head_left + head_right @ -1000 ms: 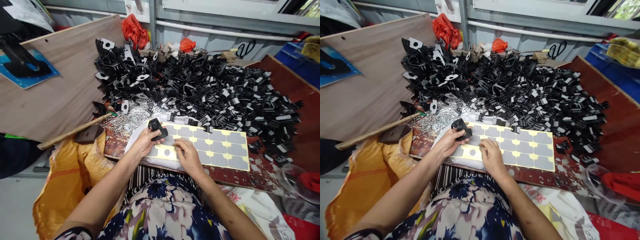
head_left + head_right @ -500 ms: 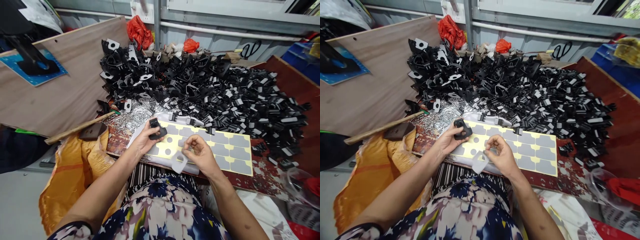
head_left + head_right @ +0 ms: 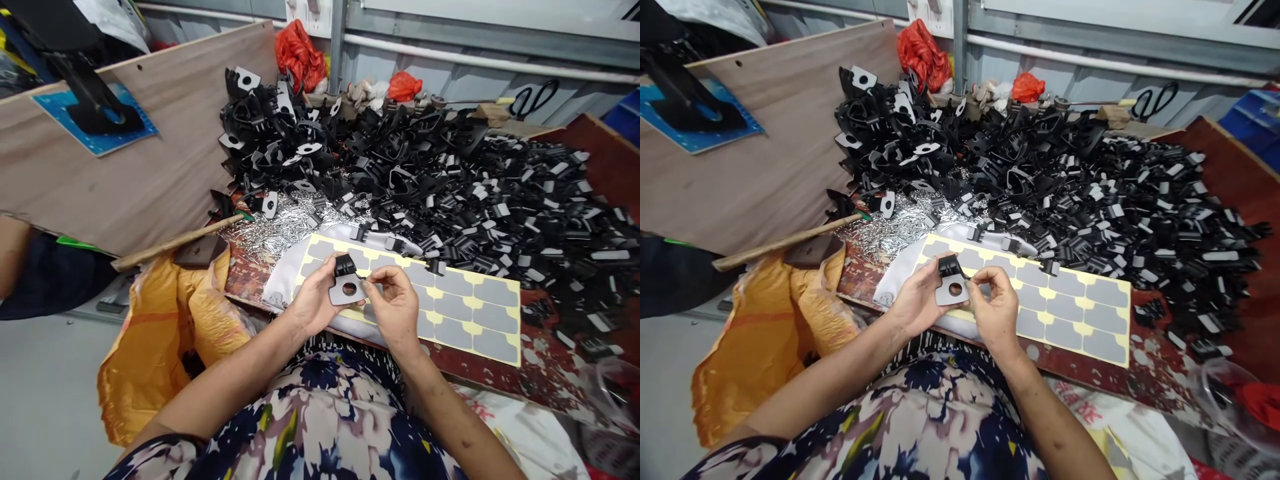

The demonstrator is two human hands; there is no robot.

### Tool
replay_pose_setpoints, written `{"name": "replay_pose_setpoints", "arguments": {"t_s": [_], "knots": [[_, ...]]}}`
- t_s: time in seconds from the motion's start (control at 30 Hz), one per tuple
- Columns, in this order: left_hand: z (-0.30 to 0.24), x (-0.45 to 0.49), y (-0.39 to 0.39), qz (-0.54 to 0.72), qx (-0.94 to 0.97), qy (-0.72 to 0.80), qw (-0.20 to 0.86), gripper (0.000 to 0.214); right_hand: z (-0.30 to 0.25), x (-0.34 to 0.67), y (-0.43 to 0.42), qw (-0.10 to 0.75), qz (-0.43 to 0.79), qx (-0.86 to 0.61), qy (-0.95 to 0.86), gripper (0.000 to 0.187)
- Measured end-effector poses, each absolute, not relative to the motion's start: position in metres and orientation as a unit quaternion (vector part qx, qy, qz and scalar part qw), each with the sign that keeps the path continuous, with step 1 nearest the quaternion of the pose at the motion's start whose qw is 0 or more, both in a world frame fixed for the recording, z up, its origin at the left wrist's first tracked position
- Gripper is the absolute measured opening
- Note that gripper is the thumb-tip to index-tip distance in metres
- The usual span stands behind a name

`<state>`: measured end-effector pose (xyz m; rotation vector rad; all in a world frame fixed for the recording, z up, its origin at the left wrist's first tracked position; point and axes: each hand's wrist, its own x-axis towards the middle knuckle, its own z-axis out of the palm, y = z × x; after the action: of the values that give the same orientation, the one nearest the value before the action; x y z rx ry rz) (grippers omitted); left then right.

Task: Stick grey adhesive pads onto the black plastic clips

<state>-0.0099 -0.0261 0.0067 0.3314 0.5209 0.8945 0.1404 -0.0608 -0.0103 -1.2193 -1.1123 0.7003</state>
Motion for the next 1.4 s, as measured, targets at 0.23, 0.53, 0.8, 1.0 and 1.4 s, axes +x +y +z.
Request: {"name": "replay_pose_setpoints", "arguments": {"t_s": [0.23,0.53,0.8,1.0,1.4], "knots": [[0.005,-0.011,-0.025,0.429,0.158,0.253,0.853,0.042,-0.014,0.139,-0.057,0.617,0.307,-0.541,-0.483,0.012],[-0.003,-0.008,-0.032,0.453,0.234,0.279,0.814,0.058,-0.016,0.138,-0.06,0.561,0.233,-0.562,-0.561,0.009],[-0.027,0.003,-0.037,0.522,0.406,0.418,0.622,0.041,-0.007,0.134,-0.068,0.506,0.111,-0.538,-0.665,0.033],[-0.038,0.001,-0.04,0.51,0.41,0.417,0.63,0.043,-0.009,0.137,-0.064,0.534,0.332,-0.555,-0.544,0.031],[-0.029,-0.008,-0.04,0.524,0.401,0.405,0.633,0.05,-0.003,0.135,-0.056,0.533,0.34,-0.566,-0.528,0.025]]}}
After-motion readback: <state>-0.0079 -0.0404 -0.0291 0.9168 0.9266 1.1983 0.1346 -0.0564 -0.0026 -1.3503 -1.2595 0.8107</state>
